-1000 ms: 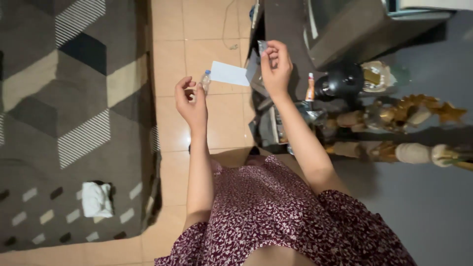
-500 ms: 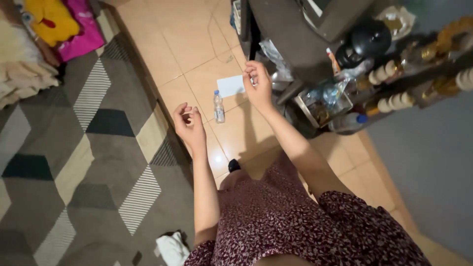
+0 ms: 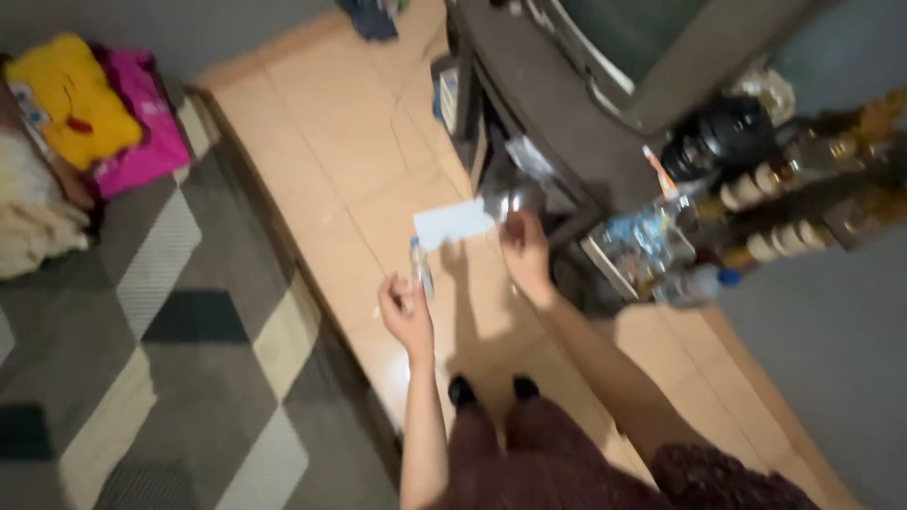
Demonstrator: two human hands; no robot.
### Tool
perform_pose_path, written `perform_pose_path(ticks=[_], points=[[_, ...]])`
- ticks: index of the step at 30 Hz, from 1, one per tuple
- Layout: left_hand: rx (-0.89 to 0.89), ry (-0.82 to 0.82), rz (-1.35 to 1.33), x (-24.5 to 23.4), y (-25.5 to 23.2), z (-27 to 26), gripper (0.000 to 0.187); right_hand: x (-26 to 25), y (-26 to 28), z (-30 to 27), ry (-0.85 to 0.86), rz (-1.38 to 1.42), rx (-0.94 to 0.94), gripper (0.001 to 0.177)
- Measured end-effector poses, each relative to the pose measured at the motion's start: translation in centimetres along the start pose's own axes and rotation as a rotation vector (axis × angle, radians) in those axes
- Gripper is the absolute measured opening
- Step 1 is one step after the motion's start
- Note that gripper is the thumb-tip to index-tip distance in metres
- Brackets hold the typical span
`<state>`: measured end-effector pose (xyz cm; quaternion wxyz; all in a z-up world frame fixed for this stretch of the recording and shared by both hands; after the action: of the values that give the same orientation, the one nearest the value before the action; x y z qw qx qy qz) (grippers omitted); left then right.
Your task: The person assembles a small portable electric fan by connecting the cage and blade assembly to the base motor unit.
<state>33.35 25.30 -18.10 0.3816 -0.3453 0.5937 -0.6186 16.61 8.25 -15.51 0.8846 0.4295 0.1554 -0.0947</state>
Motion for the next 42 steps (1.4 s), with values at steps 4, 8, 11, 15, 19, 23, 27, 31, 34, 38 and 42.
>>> perform_pose_path(ticks=[4,8,11,15,19,23,27,31,34,38,42], points=[[-0.081,-0.079,0.027,1.2,5.0,0.2,0.046,2.2,-4.7,-2.7,0.059,0.108,0.045,0.033],[-0.176,-0.094,0.075,2.3,11.1,0.2,0.049,5.4,-10.1,-6.4,0.109,0.136,0.001,0.035],[-0.154,-0.092,0.100,3.3,17.4,0.7,0.051,8.4,-15.2,-9.3,0.097,0.140,-0.016,0.039],[-0.150,-0.083,0.191,4.0,26.8,2.0,0.057,13.2,-23.7,-13.7,0.122,0.141,-0.045,0.040],[-0.138,-0.083,0.367,4.4,38.2,2.9,0.062,16.9,-30.5,-17.2,0.137,0.180,0.056,0.041],[-0.150,-0.074,0.411,4.9,47.4,3.6,0.075,19.8,-34.4,-19.1,0.206,0.090,0.002,0.040],[-0.197,-0.084,0.543,6.3,54.5,4.3,0.094,21.4,-36.3,-19.3,0.232,0.096,-0.058,0.043],[-0.087,-0.045,0.723,7.9,61.1,4.6,0.100,21.5,-36.9,-18.6,0.200,0.109,-0.110,0.044],[-0.298,0.005,1.041,8.9,63.3,5.1,0.104,20.8,-37.8,-18.2,0.171,0.115,-0.097,0.044],[-0.591,0.267,1.296,8.5,65.4,6.2,0.106,18.6,-38.3,-17.4,0.138,0.054,-0.083,0.043],[-0.628,0.385,1.295,8.2,66.2,6.5,0.097,15.6,-37.9,-17.2,0.090,0.116,-0.076,0.043]])
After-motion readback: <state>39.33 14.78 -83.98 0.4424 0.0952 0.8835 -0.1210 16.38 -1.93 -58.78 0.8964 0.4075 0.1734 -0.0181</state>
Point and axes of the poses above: each hand's wrist, its own z-axis towards the middle knuckle, its own x-axis out of the palm, y = z × x, the point moved 2 cm from there along z, towards the middle knuckle, and after that the axes turned 9 degrees about -x, right-handed, at the moved point
